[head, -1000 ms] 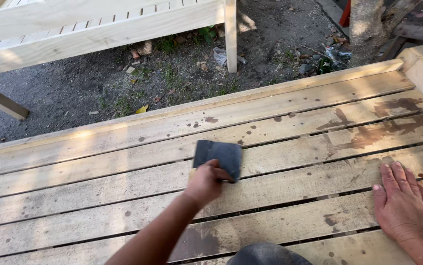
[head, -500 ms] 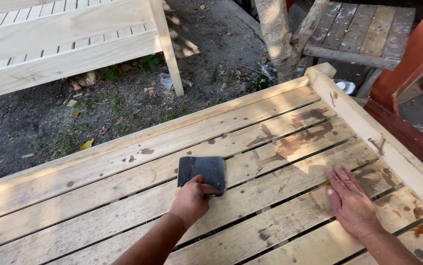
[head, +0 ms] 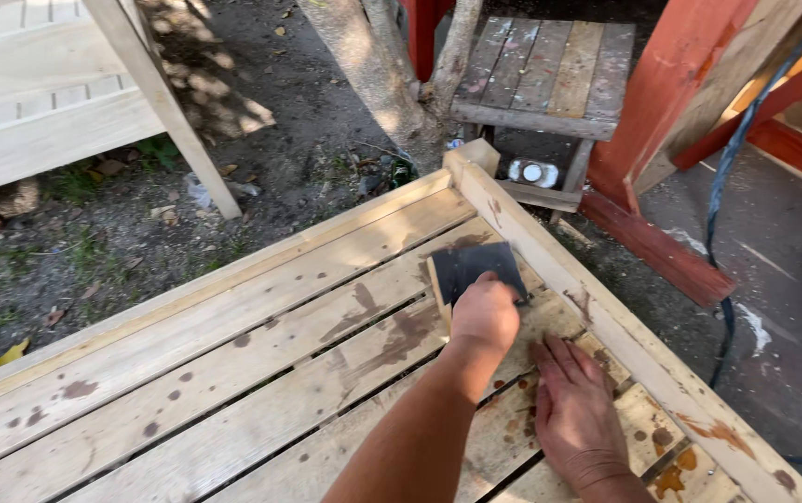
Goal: The person sands the slatted surface of a wooden furniture frame by hand, rubbing a sheet of sandpaper back and forth across the planks while steadying the frame with the other hand. They reposition the sandpaper and continue sanding different sections of the slats.
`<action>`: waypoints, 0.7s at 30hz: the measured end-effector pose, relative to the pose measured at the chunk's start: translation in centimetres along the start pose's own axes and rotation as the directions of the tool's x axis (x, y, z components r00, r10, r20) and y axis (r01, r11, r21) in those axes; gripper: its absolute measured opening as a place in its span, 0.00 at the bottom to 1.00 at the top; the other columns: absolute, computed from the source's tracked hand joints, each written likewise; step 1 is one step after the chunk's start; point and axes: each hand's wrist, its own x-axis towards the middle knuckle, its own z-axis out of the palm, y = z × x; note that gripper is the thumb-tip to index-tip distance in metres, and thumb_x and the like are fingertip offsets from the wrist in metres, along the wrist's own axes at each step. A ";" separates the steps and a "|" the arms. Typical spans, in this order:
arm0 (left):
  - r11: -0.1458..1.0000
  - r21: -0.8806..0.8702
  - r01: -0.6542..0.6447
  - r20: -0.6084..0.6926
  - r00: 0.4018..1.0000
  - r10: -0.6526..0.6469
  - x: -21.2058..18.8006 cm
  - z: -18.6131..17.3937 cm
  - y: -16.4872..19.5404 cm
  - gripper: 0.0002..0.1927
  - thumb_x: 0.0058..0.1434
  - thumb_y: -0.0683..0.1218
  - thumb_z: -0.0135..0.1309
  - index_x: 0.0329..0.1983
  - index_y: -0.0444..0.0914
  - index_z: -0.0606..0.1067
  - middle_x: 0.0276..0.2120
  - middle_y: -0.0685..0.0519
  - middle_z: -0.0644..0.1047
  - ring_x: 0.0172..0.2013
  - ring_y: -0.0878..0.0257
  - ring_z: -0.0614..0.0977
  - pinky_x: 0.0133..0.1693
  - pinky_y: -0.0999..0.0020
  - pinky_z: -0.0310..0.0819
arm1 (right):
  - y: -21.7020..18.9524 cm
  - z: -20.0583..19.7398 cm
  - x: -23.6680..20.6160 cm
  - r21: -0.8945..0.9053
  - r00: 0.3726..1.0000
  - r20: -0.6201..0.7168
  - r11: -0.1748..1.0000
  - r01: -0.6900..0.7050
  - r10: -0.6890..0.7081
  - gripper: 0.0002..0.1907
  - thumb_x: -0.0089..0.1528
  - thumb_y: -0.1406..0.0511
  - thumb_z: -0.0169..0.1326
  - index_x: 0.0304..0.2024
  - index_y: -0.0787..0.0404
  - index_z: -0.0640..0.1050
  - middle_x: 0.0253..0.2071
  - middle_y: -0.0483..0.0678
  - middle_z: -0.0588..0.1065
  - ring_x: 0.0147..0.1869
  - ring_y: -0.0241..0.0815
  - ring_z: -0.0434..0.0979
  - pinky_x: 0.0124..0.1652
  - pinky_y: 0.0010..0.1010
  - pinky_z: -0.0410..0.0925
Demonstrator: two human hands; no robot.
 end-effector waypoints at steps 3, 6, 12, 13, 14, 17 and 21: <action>0.997 0.073 0.022 0.108 0.994 -0.030 2.9 2.3 1.9 0.12 0.53 0.39 0.53 0.37 0.42 0.84 0.49 0.44 0.77 0.49 0.44 0.81 0.51 0.52 0.76 | -0.4 -0.5 0.1 -0.017 1.000 0.011 1.000 0.013 -0.013 0.28 0.58 0.67 0.49 0.63 0.60 0.71 0.68 0.50 0.68 0.70 0.53 0.63 0.66 0.46 0.57; 0.995 0.100 -0.022 0.175 0.985 0.004 2.6 2.3 1.2 0.14 0.52 0.39 0.53 0.39 0.44 0.85 0.48 0.45 0.76 0.50 0.45 0.80 0.51 0.53 0.76 | -0.4 -0.5 0.1 -0.006 0.999 0.044 1.000 0.001 0.000 0.28 0.59 0.67 0.48 0.64 0.60 0.70 0.68 0.50 0.67 0.70 0.52 0.62 0.66 0.45 0.57; 0.977 0.116 -0.178 0.131 0.978 0.163 -3.2 -2.7 -4.9 0.09 0.57 0.42 0.56 0.38 0.45 0.85 0.42 0.47 0.78 0.50 0.49 0.80 0.49 0.55 0.76 | 0.0 0.6 -0.6 0.030 0.999 0.034 0.999 -0.030 0.029 0.27 0.62 0.67 0.47 0.65 0.60 0.69 0.71 0.51 0.65 0.75 0.53 0.58 0.69 0.42 0.56; 0.987 0.068 -0.148 0.115 0.984 0.139 -4.7 -3.9 -5.8 0.11 0.56 0.41 0.56 0.39 0.45 0.85 0.42 0.47 0.77 0.48 0.48 0.79 0.48 0.55 0.76 | 0.0 1.0 -0.9 0.013 1.000 0.018 1.000 -0.021 0.021 0.28 0.62 0.66 0.47 0.66 0.60 0.68 0.71 0.51 0.64 0.76 0.53 0.58 0.70 0.42 0.55; 0.993 0.017 -0.117 0.095 0.989 0.115 -6.2 -5.0 -6.7 0.12 0.55 0.40 0.57 0.39 0.46 0.85 0.43 0.47 0.77 0.47 0.48 0.79 0.47 0.56 0.76 | -0.1 1.5 -1.2 -0.005 1.000 0.000 1.000 -0.009 0.009 0.29 0.62 0.66 0.47 0.66 0.60 0.67 0.72 0.51 0.64 0.77 0.52 0.57 0.71 0.41 0.54; 0.998 -0.052 0.036 0.096 0.995 -0.031 -9.8 -8.4 -8.5 0.15 0.55 0.37 0.55 0.39 0.48 0.86 0.42 0.47 0.76 0.45 0.48 0.79 0.47 0.57 0.75 | -0.7 2.9 -2.7 -0.143 0.997 0.065 0.988 0.060 -0.051 0.33 0.60 0.64 0.47 0.69 0.61 0.64 0.73 0.51 0.61 0.77 0.53 0.55 0.72 0.41 0.51; 0.995 0.009 0.096 0.107 0.990 -0.097 -14.0 -13.0 -10.7 0.17 0.54 0.35 0.53 0.38 0.47 0.86 0.41 0.47 0.75 0.45 0.48 0.79 0.46 0.58 0.75 | -0.9 3.9 -4.6 -0.065 0.995 0.100 0.997 0.035 -0.028 0.31 0.63 0.63 0.45 0.70 0.58 0.63 0.74 0.50 0.59 0.78 0.52 0.54 0.72 0.39 0.50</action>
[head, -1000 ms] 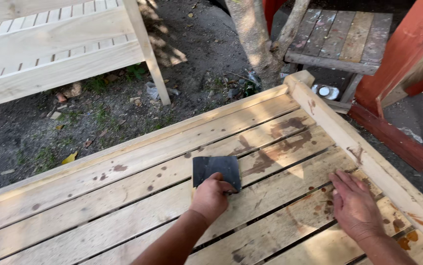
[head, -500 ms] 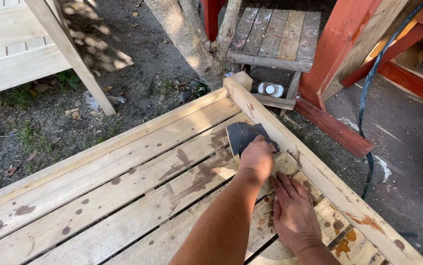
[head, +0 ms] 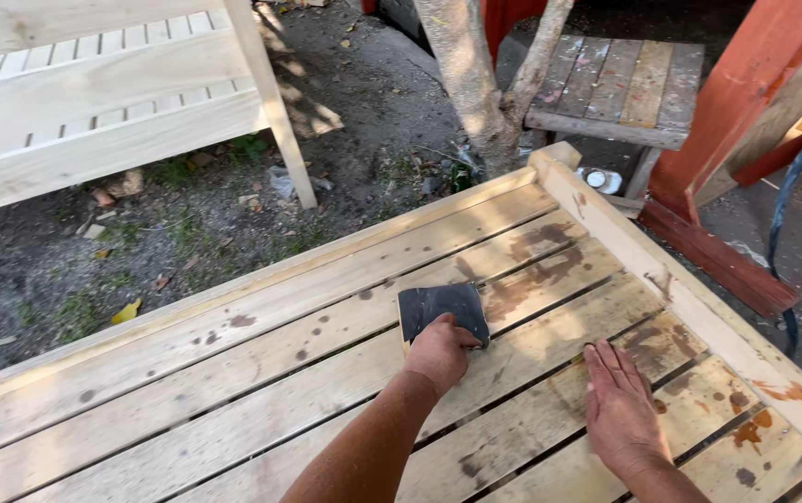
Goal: The person sands the slatted surface of a wooden furniture frame by hand, rubbing a sheet of sandpaper back and forth across the planks while steadying the frame with the other hand. They reposition the sandpaper and continue sanding different sections of the slats.
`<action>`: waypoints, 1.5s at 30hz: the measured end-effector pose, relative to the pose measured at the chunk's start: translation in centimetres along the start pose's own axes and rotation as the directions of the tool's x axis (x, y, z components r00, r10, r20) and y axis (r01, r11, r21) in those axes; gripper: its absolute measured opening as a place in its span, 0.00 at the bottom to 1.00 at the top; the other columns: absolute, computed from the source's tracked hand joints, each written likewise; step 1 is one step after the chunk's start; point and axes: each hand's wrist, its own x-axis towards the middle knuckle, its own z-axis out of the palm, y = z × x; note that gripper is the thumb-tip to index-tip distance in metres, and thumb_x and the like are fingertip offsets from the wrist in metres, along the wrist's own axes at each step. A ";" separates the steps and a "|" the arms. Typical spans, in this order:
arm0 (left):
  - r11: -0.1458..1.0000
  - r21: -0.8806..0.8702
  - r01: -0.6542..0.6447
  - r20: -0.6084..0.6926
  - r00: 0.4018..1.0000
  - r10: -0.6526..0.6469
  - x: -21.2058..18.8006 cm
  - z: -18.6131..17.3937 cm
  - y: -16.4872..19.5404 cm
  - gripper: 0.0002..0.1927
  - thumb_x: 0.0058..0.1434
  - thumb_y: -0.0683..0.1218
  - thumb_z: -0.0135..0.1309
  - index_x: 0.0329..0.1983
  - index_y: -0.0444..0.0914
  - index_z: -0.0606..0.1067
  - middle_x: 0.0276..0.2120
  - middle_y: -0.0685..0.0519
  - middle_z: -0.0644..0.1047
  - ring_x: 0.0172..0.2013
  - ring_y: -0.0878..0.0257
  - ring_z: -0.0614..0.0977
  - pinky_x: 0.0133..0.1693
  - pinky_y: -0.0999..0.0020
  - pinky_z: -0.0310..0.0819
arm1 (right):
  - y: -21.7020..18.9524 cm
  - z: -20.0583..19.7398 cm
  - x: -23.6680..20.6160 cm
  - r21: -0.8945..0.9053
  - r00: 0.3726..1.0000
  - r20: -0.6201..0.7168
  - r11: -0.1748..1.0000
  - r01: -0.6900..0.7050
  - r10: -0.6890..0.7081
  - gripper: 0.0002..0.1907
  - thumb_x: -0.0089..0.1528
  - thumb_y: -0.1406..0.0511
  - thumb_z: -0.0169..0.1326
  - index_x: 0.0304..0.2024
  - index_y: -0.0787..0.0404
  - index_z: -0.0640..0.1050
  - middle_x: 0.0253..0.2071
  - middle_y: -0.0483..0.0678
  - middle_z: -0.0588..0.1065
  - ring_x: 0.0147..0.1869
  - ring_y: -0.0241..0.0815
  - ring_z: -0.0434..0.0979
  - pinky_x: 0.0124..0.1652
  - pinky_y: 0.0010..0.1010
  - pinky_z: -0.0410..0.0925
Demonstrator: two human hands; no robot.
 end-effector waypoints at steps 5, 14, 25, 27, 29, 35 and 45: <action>1.000 -0.016 0.011 -0.021 1.000 -0.012 -6.7 -5.7 -4.4 0.20 0.51 0.33 0.54 0.39 0.47 0.86 0.38 0.46 0.74 0.43 0.48 0.79 0.45 0.58 0.75 | 1.1 0.4 -0.9 0.016 0.998 0.056 1.000 -0.012 0.011 0.32 0.64 0.61 0.44 0.71 0.56 0.60 0.75 0.49 0.57 0.79 0.50 0.51 0.72 0.39 0.49; 0.990 0.018 0.136 0.053 0.989 -0.137 -13.5 -13.8 -6.4 0.19 0.52 0.31 0.55 0.37 0.46 0.87 0.38 0.49 0.78 0.41 0.48 0.80 0.44 0.61 0.78 | 4.6 -0.3 -0.8 0.088 0.989 0.137 0.995 0.042 -0.054 0.32 0.62 0.60 0.47 0.70 0.50 0.64 0.75 0.48 0.58 0.80 0.47 0.52 0.72 0.37 0.52; 0.969 -0.010 -0.247 0.125 0.961 0.247 -9.0 -2.2 2.7 0.16 0.50 0.33 0.53 0.38 0.41 0.83 0.39 0.48 0.75 0.41 0.46 0.80 0.40 0.56 0.76 | 5.1 -2.1 -0.9 0.044 0.998 0.034 0.997 -0.059 0.057 0.29 0.63 0.61 0.47 0.68 0.52 0.66 0.74 0.48 0.60 0.78 0.50 0.56 0.71 0.38 0.55; 0.968 -0.012 -0.251 0.077 0.965 0.251 -6.9 1.0 4.3 0.16 0.50 0.34 0.53 0.37 0.42 0.83 0.39 0.48 0.75 0.40 0.46 0.80 0.40 0.55 0.76 | 4.8 -2.8 -0.4 0.059 0.995 0.053 0.994 -0.090 0.087 0.30 0.62 0.63 0.47 0.69 0.54 0.66 0.74 0.49 0.60 0.78 0.50 0.55 0.70 0.39 0.53; 0.976 -0.021 -0.217 0.076 0.973 0.218 -3.7 3.9 5.9 0.16 0.50 0.34 0.52 0.38 0.42 0.84 0.40 0.48 0.75 0.40 0.46 0.80 0.41 0.54 0.76 | 4.4 -3.7 0.0 0.029 0.983 0.109 0.988 -0.149 0.145 0.34 0.60 0.67 0.46 0.71 0.56 0.65 0.75 0.49 0.59 0.79 0.51 0.52 0.68 0.40 0.50; 0.954 -0.024 -0.299 0.061 0.952 0.300 3.9 9.8 10.0 0.12 0.50 0.39 0.55 0.36 0.42 0.83 0.45 0.49 0.77 0.44 0.48 0.81 0.45 0.57 0.77 | 2.2 -5.2 0.0 -0.011 0.983 0.037 0.983 -0.182 0.182 0.31 0.58 0.69 0.49 0.66 0.59 0.66 0.73 0.48 0.61 0.78 0.48 0.54 0.72 0.39 0.51; 0.985 0.002 -0.174 0.008 0.985 0.174 8.8 13.6 17.0 0.13 0.51 0.37 0.54 0.37 0.41 0.83 0.46 0.44 0.76 0.46 0.45 0.80 0.48 0.53 0.76 | 1.1 -6.0 -0.2 0.095 0.982 0.063 0.979 -0.181 0.176 0.39 0.54 0.71 0.50 0.70 0.61 0.64 0.74 0.52 0.60 0.77 0.51 0.52 0.71 0.42 0.49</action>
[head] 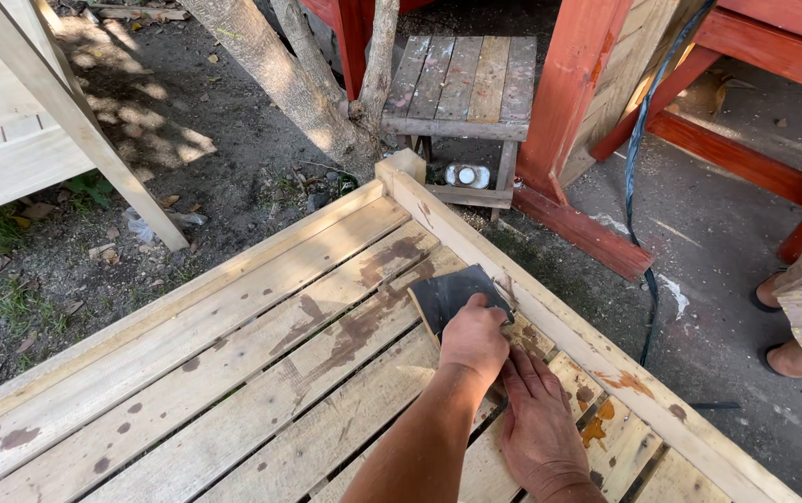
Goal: The person sands the slatted surface of a wooden furniture frame by hand, rubbing a sheet of sandpaper back and forth across the planks while steadying the frame with the other hand. They reposition the sandpaper and continue sanding different sections of the slats.
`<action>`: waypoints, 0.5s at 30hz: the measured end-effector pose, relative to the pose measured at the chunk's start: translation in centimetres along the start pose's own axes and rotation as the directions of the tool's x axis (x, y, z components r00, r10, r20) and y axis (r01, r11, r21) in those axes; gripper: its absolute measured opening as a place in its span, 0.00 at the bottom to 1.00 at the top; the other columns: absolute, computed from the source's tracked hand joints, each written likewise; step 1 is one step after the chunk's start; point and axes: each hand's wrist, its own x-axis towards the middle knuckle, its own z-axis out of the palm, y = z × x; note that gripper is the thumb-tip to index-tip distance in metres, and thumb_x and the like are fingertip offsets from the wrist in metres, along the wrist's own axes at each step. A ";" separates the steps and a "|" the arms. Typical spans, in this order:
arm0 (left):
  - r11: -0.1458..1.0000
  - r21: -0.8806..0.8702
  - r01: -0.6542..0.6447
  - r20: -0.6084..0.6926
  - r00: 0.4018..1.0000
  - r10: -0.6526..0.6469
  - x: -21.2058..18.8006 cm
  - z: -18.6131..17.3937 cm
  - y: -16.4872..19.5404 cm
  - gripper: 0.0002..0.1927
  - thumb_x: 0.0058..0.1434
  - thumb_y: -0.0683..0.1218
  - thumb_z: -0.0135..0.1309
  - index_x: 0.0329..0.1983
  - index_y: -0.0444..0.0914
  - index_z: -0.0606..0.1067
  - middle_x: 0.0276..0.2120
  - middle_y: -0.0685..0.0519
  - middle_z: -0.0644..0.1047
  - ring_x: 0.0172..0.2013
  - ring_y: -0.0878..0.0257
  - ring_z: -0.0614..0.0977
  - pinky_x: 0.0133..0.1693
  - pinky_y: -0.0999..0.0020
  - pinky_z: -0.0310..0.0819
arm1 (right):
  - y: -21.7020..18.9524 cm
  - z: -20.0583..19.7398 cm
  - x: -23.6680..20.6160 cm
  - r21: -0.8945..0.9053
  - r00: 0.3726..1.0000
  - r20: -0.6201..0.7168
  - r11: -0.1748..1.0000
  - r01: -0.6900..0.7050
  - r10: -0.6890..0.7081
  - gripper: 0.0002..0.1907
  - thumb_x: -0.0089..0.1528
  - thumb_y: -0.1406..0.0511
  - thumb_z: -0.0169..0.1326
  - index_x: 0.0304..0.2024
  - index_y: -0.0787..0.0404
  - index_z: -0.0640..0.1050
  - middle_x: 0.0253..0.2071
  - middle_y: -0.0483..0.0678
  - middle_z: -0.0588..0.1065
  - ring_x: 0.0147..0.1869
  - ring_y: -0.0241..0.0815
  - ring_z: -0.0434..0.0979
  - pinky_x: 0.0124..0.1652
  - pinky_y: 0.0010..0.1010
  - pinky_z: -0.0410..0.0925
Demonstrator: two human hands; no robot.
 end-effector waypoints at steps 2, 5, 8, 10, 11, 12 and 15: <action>1.000 -0.022 0.020 -0.063 0.998 -0.022 -1.9 -1.5 -0.7 0.13 0.51 0.37 0.54 0.37 0.42 0.83 0.47 0.45 0.77 0.44 0.46 0.81 0.48 0.55 0.78 | -0.1 -0.2 0.1 -0.014 1.000 -0.013 1.000 0.022 -0.022 0.38 0.54 0.71 0.50 0.69 0.61 0.64 0.75 0.52 0.59 0.77 0.51 0.52 0.71 0.42 0.49; 1.000 -0.013 0.028 -0.058 0.998 -0.029 -7.0 -4.8 -3.8 0.15 0.50 0.37 0.56 0.38 0.44 0.84 0.44 0.46 0.78 0.42 0.45 0.81 0.44 0.53 0.77 | -0.3 -0.2 0.1 -0.023 1.000 0.017 1.000 -0.007 0.008 0.37 0.54 0.71 0.50 0.69 0.61 0.64 0.73 0.52 0.59 0.77 0.52 0.51 0.72 0.40 0.49; 0.999 0.015 0.035 -0.048 0.998 -0.034 -8.7 -5.6 -5.4 0.14 0.51 0.38 0.56 0.38 0.45 0.85 0.43 0.47 0.78 0.42 0.46 0.82 0.43 0.55 0.78 | -0.4 -0.3 0.3 -0.046 0.996 0.071 0.998 -0.052 0.055 0.36 0.56 0.70 0.48 0.70 0.60 0.63 0.76 0.51 0.57 0.77 0.50 0.49 0.69 0.42 0.48; 1.000 -0.006 -0.018 -0.097 0.995 0.017 -7.6 -4.5 -5.0 0.13 0.49 0.39 0.57 0.37 0.43 0.84 0.44 0.45 0.78 0.41 0.45 0.82 0.43 0.55 0.77 | -0.4 -0.3 0.4 -0.056 0.999 0.046 0.998 -0.022 0.025 0.36 0.57 0.69 0.47 0.70 0.61 0.63 0.74 0.51 0.58 0.78 0.51 0.50 0.71 0.41 0.49; 0.995 -0.042 -0.092 -0.166 0.983 0.084 -6.4 -3.6 -4.4 0.13 0.47 0.39 0.57 0.36 0.41 0.84 0.46 0.44 0.78 0.42 0.44 0.81 0.43 0.54 0.77 | -0.4 -0.3 0.4 -0.066 0.999 0.030 0.998 -0.014 0.016 0.36 0.58 0.69 0.47 0.70 0.61 0.63 0.73 0.51 0.58 0.78 0.51 0.50 0.71 0.41 0.49; 1.000 -0.018 -0.024 -0.077 0.997 0.022 -4.5 -2.5 -3.6 0.13 0.48 0.39 0.56 0.38 0.41 0.83 0.45 0.44 0.78 0.42 0.45 0.81 0.45 0.55 0.77 | -0.4 -0.3 0.4 -0.060 1.000 0.024 0.998 -0.007 0.008 0.37 0.56 0.69 0.47 0.70 0.62 0.62 0.74 0.52 0.58 0.78 0.52 0.50 0.71 0.41 0.49; 0.998 -0.036 0.056 0.005 0.998 -0.056 1.0 0.1 -0.7 0.11 0.51 0.40 0.56 0.38 0.41 0.83 0.45 0.44 0.77 0.45 0.44 0.80 0.49 0.53 0.76 | -0.6 -0.5 0.4 -0.041 1.000 0.015 0.999 0.012 -0.011 0.39 0.54 0.70 0.48 0.71 0.64 0.61 0.74 0.55 0.58 0.76 0.54 0.50 0.71 0.41 0.48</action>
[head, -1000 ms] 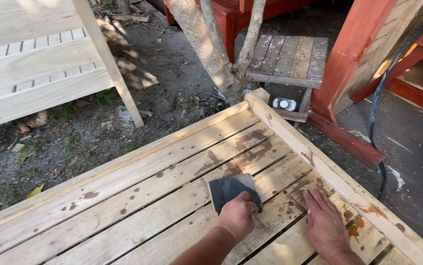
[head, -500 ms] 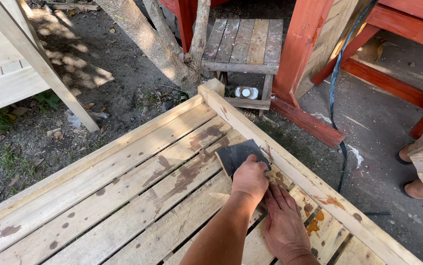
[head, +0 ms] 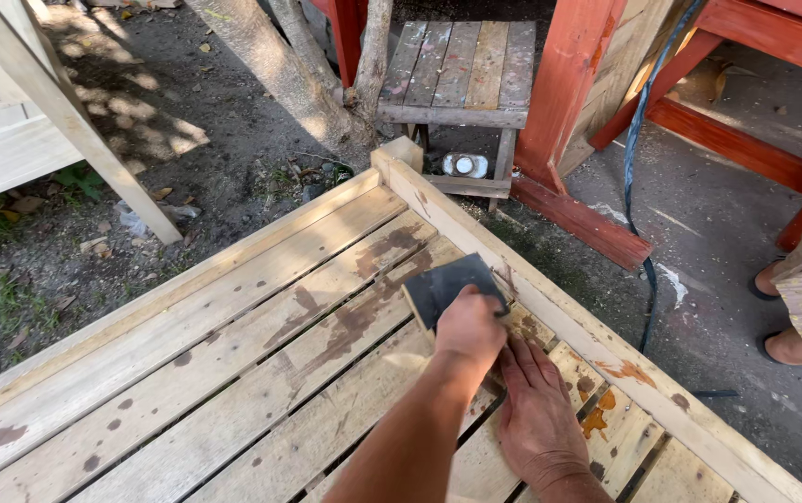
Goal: The person sands the slatted surface of a wooden furniture frame by hand, rubbing a sheet of sandpaper back and forth across the planks while steadying the frame with the other hand. They reposition the sandpaper and continue sanding different sections of the slats.
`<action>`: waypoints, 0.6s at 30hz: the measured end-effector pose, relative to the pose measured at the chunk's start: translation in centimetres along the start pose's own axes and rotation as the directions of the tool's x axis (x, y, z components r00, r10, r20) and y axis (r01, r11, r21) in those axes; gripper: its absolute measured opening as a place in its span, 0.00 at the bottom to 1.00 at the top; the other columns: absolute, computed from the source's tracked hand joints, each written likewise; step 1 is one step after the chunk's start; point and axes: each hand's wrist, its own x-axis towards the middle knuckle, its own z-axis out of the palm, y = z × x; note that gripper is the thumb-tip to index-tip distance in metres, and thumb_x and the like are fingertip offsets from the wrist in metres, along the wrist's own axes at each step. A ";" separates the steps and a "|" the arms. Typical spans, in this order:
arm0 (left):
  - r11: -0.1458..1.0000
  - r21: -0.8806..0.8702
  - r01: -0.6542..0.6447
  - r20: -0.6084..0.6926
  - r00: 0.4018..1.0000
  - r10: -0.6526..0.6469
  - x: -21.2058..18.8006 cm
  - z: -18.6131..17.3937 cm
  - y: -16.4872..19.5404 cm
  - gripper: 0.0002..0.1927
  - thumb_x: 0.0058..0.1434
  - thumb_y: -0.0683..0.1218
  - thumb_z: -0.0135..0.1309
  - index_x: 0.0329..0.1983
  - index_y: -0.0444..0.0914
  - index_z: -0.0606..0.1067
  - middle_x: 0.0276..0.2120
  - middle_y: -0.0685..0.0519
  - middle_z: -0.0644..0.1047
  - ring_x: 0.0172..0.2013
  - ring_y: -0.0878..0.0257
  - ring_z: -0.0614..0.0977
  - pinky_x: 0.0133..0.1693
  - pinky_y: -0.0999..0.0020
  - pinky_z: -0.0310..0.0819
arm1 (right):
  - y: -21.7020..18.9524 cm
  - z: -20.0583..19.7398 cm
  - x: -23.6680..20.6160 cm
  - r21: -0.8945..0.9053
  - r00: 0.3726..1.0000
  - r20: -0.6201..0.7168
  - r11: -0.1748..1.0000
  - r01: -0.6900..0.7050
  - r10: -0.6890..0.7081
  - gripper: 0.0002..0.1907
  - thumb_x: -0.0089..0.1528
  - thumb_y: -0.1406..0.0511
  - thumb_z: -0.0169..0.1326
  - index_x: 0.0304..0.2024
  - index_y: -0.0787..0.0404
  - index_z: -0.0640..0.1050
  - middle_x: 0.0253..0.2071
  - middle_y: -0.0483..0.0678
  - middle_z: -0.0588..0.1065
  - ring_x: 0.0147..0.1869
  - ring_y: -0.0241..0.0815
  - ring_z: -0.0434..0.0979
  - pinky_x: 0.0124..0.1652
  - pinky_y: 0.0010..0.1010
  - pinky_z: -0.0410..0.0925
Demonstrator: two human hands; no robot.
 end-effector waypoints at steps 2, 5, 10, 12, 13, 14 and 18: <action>1.000 -0.012 0.000 0.007 1.000 0.000 1.2 0.1 1.1 0.11 0.52 0.40 0.56 0.38 0.41 0.83 0.45 0.45 0.78 0.46 0.45 0.80 0.50 0.54 0.76 | -0.1 -0.2 -0.1 0.012 1.000 0.004 1.000 0.001 -0.001 0.39 0.55 0.70 0.47 0.71 0.63 0.62 0.74 0.55 0.59 0.76 0.54 0.51 0.70 0.41 0.48; 0.999 -0.051 0.000 0.013 1.000 0.001 -1.0 -1.9 0.8 0.13 0.51 0.41 0.57 0.40 0.41 0.83 0.46 0.44 0.76 0.46 0.45 0.80 0.49 0.54 0.76 | -0.3 -0.4 -0.2 0.034 0.999 -0.044 0.999 0.006 -0.005 0.36 0.56 0.70 0.48 0.69 0.62 0.65 0.70 0.55 0.61 0.77 0.54 0.52 0.71 0.41 0.50; 0.976 0.161 -0.148 0.031 0.989 0.145 -8.7 -5.8 -2.8 0.09 0.44 0.39 0.58 0.30 0.39 0.81 0.42 0.45 0.75 0.45 0.45 0.78 0.43 0.52 0.76 | -0.4 -0.5 -0.2 0.029 0.998 0.044 0.999 -0.035 0.034 0.36 0.56 0.70 0.48 0.69 0.63 0.64 0.73 0.54 0.60 0.77 0.53 0.51 0.70 0.41 0.49; 0.937 0.265 -0.227 0.069 0.974 0.216 -9.4 -5.7 -3.5 0.05 0.45 0.40 0.59 0.27 0.38 0.78 0.42 0.46 0.74 0.43 0.46 0.78 0.42 0.53 0.77 | -0.4 -0.4 -0.1 0.029 0.999 0.023 0.999 -0.035 0.034 0.36 0.56 0.71 0.48 0.69 0.63 0.64 0.74 0.54 0.59 0.77 0.53 0.50 0.70 0.41 0.49; 0.932 0.256 -0.259 0.054 0.966 0.253 -9.2 -5.4 -3.6 0.07 0.43 0.41 0.59 0.27 0.37 0.78 0.42 0.45 0.74 0.43 0.45 0.77 0.40 0.53 0.77 | -0.4 -0.3 -0.1 0.029 1.000 0.008 0.999 -0.029 0.029 0.35 0.56 0.71 0.48 0.69 0.63 0.64 0.74 0.54 0.59 0.77 0.53 0.50 0.70 0.41 0.49; 0.926 0.243 -0.287 0.048 0.958 0.284 -9.0 -5.0 -3.5 0.08 0.41 0.41 0.59 0.27 0.35 0.77 0.42 0.44 0.74 0.42 0.44 0.77 0.39 0.52 0.77 | -0.4 -0.3 -0.1 0.033 1.000 0.004 0.999 -0.031 0.031 0.35 0.57 0.70 0.48 0.69 0.63 0.64 0.74 0.54 0.59 0.77 0.53 0.51 0.70 0.40 0.49; 0.944 0.216 -0.250 0.007 0.967 0.255 -6.9 -3.4 -1.5 0.03 0.50 0.41 0.57 0.27 0.37 0.78 0.42 0.46 0.75 0.43 0.46 0.78 0.41 0.52 0.77 | -0.4 -0.2 -0.2 0.018 1.000 0.003 1.000 -0.010 0.010 0.36 0.55 0.71 0.49 0.69 0.64 0.64 0.75 0.55 0.58 0.77 0.54 0.50 0.70 0.41 0.49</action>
